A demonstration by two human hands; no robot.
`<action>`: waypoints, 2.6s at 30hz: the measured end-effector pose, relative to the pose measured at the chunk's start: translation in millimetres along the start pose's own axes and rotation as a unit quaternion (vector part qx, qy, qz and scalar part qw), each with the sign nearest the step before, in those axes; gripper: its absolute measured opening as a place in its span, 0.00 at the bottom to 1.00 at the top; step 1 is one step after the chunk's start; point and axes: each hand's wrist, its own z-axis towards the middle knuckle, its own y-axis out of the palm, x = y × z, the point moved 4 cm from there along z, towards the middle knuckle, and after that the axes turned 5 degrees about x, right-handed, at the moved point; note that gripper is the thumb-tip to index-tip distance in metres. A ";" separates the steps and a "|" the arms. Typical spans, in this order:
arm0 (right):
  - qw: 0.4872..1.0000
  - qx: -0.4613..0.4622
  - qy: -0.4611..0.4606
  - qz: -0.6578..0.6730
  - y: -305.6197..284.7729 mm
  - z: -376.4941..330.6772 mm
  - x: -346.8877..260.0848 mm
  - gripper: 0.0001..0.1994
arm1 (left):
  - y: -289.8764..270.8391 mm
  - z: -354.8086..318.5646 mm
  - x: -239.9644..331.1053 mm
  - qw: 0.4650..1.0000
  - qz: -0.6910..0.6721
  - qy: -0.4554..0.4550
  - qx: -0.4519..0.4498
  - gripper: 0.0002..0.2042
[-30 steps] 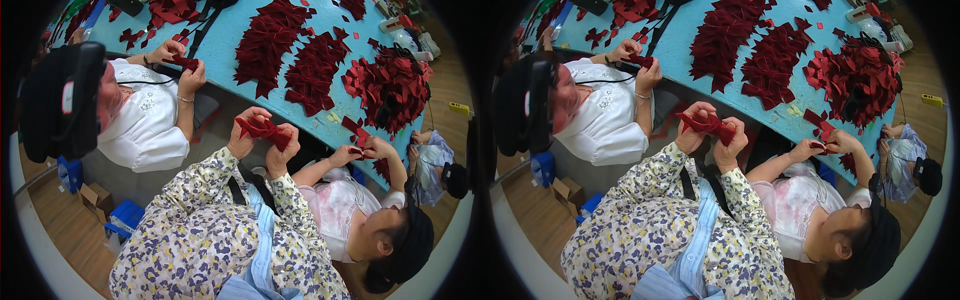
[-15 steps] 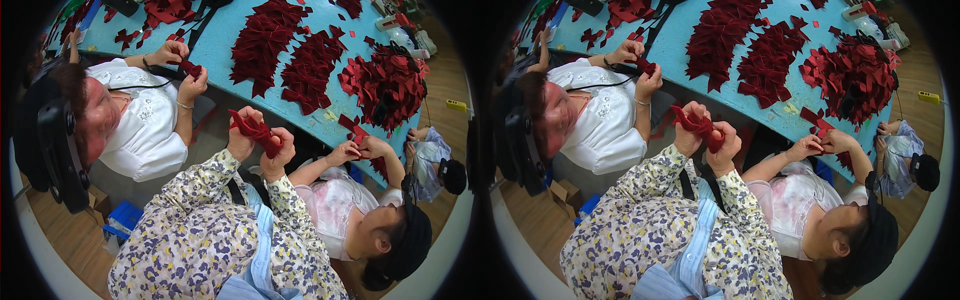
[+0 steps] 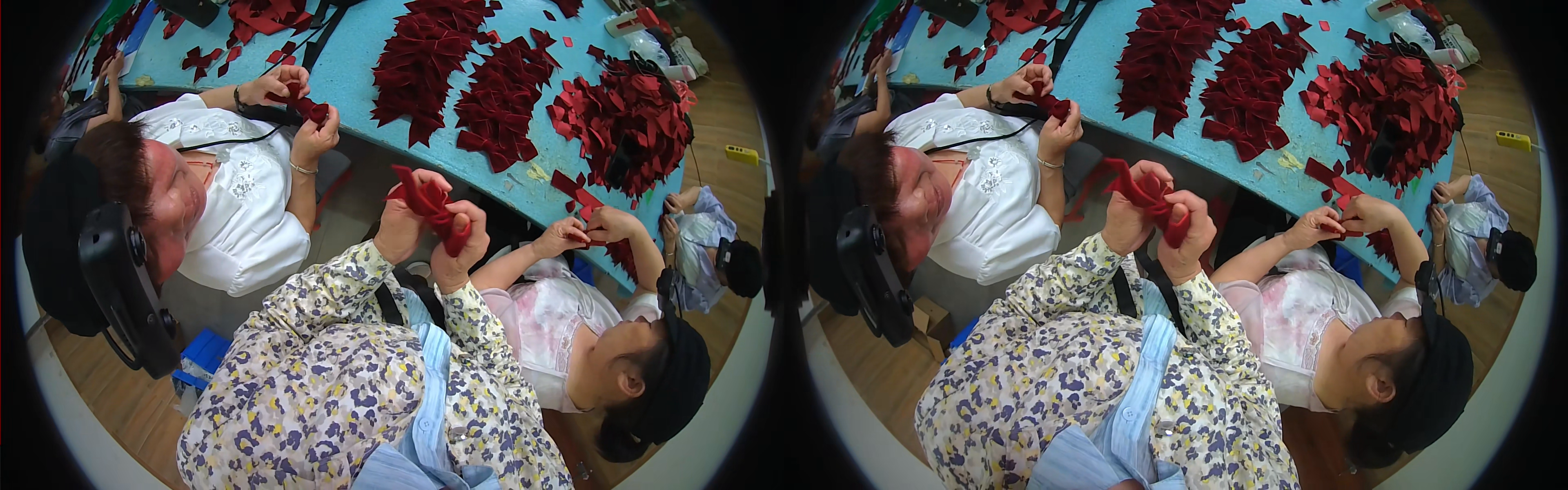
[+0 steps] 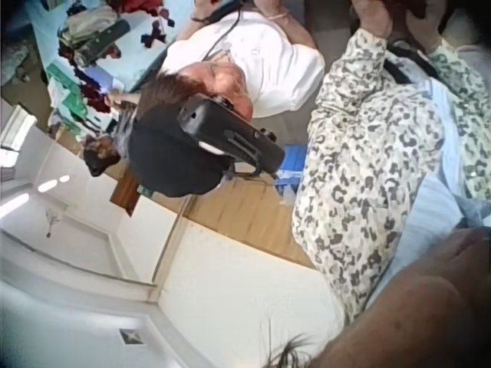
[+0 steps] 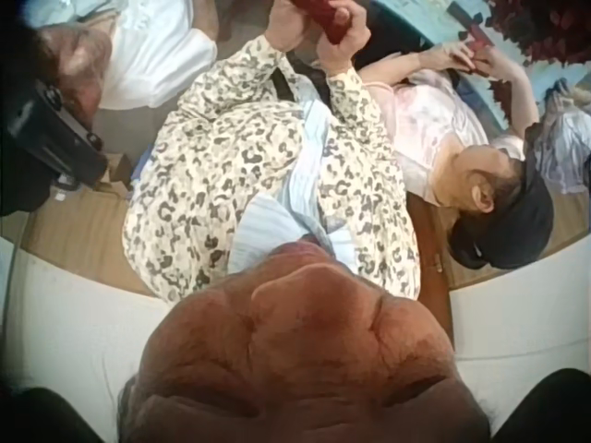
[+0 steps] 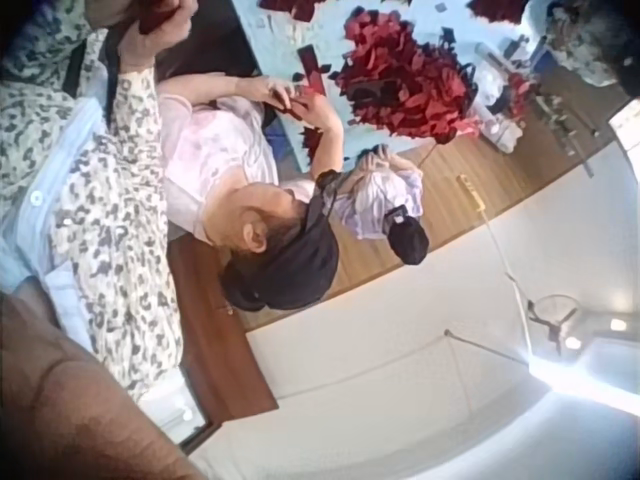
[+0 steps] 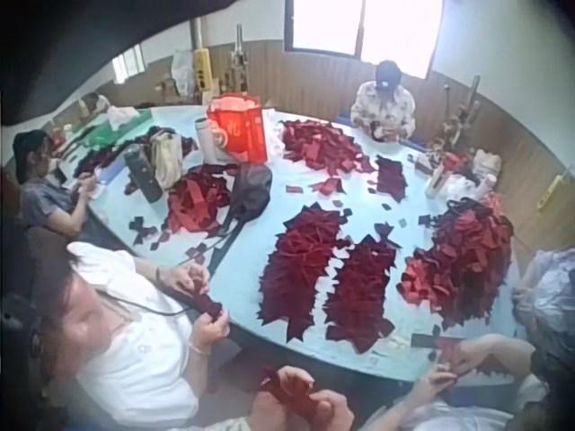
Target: Tying red fabric ribbons into decorative bows at a workstation.
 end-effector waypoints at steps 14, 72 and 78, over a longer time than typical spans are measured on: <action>0.996 -0.039 -0.074 0.007 -18.7 10.1 -4.5 0.10 | 6.3 1.9 10.7 0.989 0.120 0.058 -0.062 0.13; 0.996 -0.075 -0.048 0.027 -48.5 22.1 17.4 0.16 | 20.5 5.8 -22.5 0.999 0.050 0.009 0.004 0.13; 0.995 -0.083 -0.051 0.031 -17.3 11.5 -4.9 0.16 | 4.9 -8.1 14.6 0.996 0.074 0.047 -0.015 0.15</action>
